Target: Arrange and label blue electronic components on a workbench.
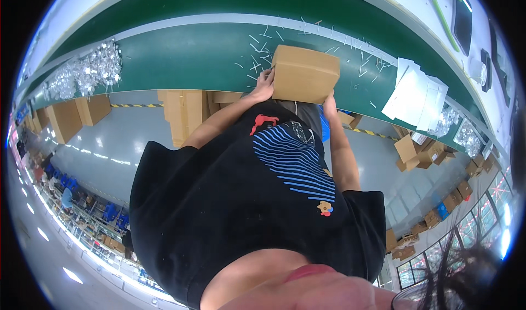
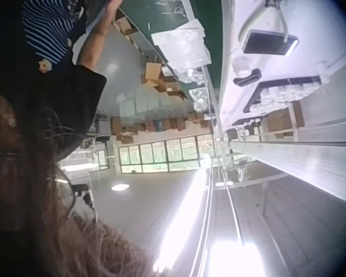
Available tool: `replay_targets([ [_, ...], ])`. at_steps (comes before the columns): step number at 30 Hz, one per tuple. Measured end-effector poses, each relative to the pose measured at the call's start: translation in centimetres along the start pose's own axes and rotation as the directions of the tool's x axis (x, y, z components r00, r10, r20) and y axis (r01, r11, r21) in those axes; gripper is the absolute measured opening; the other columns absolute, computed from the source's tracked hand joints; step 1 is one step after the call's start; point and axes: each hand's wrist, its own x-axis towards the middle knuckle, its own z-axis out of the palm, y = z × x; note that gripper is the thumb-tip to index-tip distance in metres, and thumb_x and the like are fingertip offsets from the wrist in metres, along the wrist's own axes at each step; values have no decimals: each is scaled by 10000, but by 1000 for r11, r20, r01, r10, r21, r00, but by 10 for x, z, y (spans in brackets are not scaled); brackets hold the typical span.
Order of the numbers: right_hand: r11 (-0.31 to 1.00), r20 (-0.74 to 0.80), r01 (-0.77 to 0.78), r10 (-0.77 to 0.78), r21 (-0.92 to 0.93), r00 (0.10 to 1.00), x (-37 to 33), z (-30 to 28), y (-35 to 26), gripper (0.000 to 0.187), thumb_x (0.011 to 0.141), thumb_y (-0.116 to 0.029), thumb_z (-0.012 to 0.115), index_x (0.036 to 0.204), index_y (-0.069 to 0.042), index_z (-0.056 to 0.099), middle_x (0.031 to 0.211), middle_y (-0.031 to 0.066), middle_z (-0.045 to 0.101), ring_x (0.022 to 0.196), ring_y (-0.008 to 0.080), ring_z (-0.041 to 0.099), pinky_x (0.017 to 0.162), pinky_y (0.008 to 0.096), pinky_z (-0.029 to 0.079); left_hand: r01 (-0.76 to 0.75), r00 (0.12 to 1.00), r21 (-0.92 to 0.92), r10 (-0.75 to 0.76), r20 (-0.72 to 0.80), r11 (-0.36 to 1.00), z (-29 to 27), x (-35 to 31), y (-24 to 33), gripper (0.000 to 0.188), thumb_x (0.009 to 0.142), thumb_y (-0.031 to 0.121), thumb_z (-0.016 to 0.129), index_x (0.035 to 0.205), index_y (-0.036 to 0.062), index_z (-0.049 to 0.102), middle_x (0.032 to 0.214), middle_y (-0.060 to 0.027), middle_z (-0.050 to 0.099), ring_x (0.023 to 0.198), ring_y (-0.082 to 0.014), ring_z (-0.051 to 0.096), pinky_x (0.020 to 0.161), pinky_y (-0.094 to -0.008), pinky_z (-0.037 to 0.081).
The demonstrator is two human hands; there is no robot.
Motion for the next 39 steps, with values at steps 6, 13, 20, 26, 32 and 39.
replay_targets([
  [6,932,-25,-215,232,291,972,-20,14,-21,505,1057,-291,551,1487,-34,493,1438,149,567,1245,246,555,1079,355,431,433,899,-636,-362,248,638,-8,-7,49,718,1091,551,445,1641,113,303,1564,-208,444,1325,-406,557,1110,-500,478],
  [13,978,-108,-99,120,184,987,-60,41,-63,518,1046,-236,536,1525,-57,455,1408,153,579,1227,250,562,1051,358,445,672,740,-614,-414,531,414,-61,-48,74,856,1066,680,350,1657,66,270,1630,-175,418,1445,-346,466,1170,-517,409],
  [20,901,49,-425,423,83,905,-78,28,-125,572,1036,-272,556,1570,-113,425,1378,168,596,1225,249,572,1030,373,466,687,725,-602,-435,534,407,-112,-63,110,819,1055,644,420,1616,49,379,1693,-200,304,1543,-387,297,1247,-547,266],
  [26,912,48,-401,398,87,916,-58,35,-164,632,1042,-426,553,1583,-122,436,1415,207,585,1272,261,571,1038,396,473,257,925,-217,-175,338,942,-114,-40,98,795,1012,495,630,1616,39,385,1682,-196,321,1528,-372,321,1236,-529,278],
  [32,890,9,-323,338,321,941,7,28,-147,702,1043,-568,503,1560,-95,471,1439,205,579,1269,277,585,1028,400,489,163,985,-778,-142,96,607,-75,37,96,617,965,266,715,1510,39,534,1464,-218,558,1342,-308,513,1140,-406,382],
  [39,780,38,-249,279,573,960,78,23,-121,778,1047,-688,453,1511,-67,526,1433,177,596,1223,284,618,998,392,517,490,871,-674,-284,401,553,-98,116,101,642,1006,366,647,1558,76,494,1466,-163,587,1321,-262,538,1109,-343,412],
])
